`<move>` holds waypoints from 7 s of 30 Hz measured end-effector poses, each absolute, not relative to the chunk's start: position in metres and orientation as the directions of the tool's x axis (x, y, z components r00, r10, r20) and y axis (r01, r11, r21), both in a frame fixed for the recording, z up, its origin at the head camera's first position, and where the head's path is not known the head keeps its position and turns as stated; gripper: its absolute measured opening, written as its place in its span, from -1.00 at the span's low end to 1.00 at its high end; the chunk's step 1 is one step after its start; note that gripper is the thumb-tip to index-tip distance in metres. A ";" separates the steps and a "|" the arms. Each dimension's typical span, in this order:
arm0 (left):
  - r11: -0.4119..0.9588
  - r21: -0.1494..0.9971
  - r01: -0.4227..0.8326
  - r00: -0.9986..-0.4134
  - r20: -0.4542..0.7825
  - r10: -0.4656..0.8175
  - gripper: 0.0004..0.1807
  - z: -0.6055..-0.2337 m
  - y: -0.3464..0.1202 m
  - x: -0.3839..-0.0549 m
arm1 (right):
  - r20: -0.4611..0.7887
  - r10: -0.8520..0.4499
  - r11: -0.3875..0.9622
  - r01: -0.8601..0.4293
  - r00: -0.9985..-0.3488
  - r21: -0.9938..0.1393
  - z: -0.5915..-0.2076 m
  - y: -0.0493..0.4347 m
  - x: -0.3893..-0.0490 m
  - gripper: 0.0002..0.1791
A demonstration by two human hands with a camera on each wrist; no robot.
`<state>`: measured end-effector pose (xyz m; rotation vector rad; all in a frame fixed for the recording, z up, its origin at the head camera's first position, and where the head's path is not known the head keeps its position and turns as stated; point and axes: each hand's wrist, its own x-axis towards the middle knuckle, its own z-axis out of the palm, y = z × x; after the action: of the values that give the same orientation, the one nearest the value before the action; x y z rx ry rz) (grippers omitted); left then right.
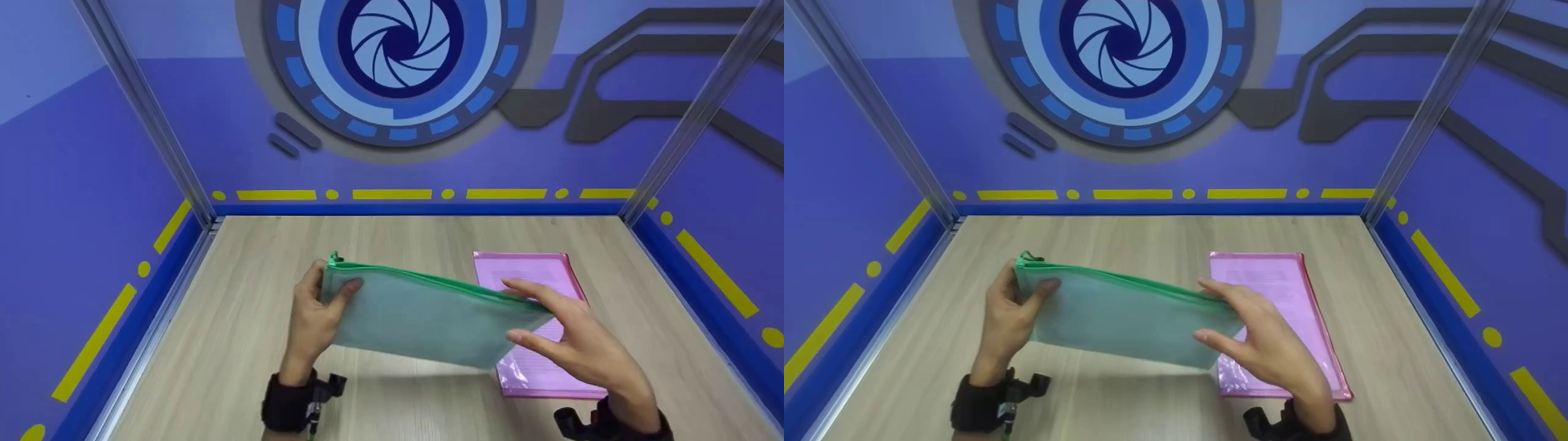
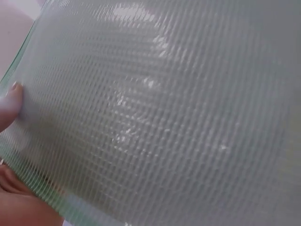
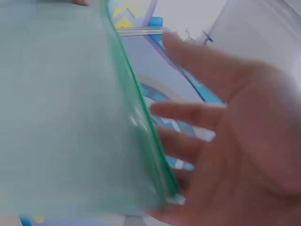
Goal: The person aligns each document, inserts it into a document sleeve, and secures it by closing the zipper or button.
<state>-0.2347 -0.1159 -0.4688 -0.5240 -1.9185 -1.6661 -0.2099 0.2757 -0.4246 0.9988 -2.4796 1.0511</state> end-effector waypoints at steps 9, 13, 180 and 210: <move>0.113 0.757 0.644 -0.759 0.650 -0.032 -0.82 -0.490 -0.067 -0.243 | 0.574 -0.343 0.743 -0.589 -0.743 -0.318 -0.438 0.259 -0.222 -0.49; 0.113 0.774 0.623 -0.777 0.629 -0.027 -0.83 -0.496 -0.049 -0.243 | 0.670 -0.363 0.702 -0.663 -0.647 -0.260 -0.439 0.250 -0.224 -0.58; 0.267 0.794 0.546 -0.827 0.461 0.321 -0.77 -0.481 -0.063 -0.235 | 0.812 -0.333 0.630 -0.754 -0.479 -0.186 -0.430 0.234 -0.214 -0.76; 0.274 0.795 0.542 -0.830 0.455 0.323 -0.78 -0.481 -0.072 -0.237 | 0.809 -0.322 0.652 -0.735 -0.492 -0.187 -0.427 0.238 -0.213 -0.74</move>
<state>-0.2373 -0.0715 -0.4811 -0.8059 -2.3374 -1.5859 -0.2135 0.2380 -0.4273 0.8176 -2.0898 0.6760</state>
